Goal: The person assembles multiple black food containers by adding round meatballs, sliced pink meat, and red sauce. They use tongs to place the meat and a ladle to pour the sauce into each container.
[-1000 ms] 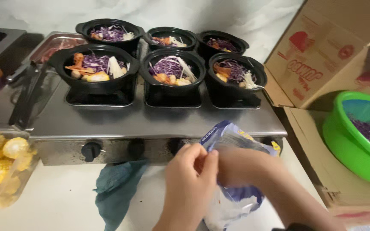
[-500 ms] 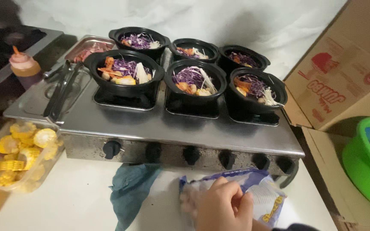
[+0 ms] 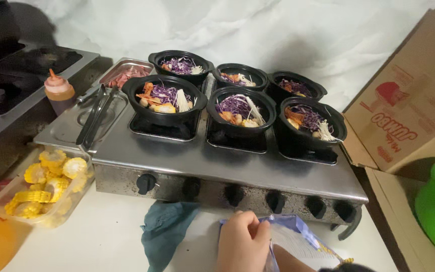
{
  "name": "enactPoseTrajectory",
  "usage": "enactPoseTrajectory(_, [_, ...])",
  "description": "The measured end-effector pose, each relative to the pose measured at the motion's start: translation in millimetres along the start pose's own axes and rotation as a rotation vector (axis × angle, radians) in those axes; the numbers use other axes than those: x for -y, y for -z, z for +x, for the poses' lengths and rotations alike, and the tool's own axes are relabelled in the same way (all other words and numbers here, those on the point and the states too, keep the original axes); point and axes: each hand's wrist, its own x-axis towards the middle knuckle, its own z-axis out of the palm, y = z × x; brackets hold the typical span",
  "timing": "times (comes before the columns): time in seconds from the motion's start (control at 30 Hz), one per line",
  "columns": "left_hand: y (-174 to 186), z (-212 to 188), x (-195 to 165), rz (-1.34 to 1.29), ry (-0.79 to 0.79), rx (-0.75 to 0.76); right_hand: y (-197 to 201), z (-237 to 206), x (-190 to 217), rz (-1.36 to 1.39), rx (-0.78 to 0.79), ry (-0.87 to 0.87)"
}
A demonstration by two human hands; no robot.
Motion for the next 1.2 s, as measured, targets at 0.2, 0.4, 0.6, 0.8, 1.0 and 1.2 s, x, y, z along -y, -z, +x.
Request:
enactPoseTrajectory(0.2, [11.4, 23.4, -4.9, 0.027, 0.048, 0.086, 29.2, -4.8, 6.4, 0.182, -0.034, -0.004])
enactPoseTrajectory(0.4, [7.4, 73.7, -23.9, -0.055, -0.074, 0.07, 91.3, -22.1, 15.9, 0.513, -0.077, 0.0])
enactPoseTrajectory(0.6, [3.5, 127.2, -6.9, -0.002, -0.056, -0.04, 153.9, -53.7, 29.1, 0.382, -0.079, 0.123])
enactPoseTrajectory(0.8, [3.9, 167.1, -3.4, 0.143, -0.034, 0.092, 165.6, -61.7, 47.8, 0.203, -0.195, 0.146])
enactPoseTrajectory(1.0, [48.2, 165.6, -23.4, 0.105, 0.057, 0.527, 156.6, -54.2, 53.6, 0.209, -0.21, 0.049])
enactPoseTrajectory(1.2, [214.4, 228.0, -181.3, -0.124, -0.342, -0.046, 142.4, -36.1, 39.8, 0.078, -0.234, 0.062])
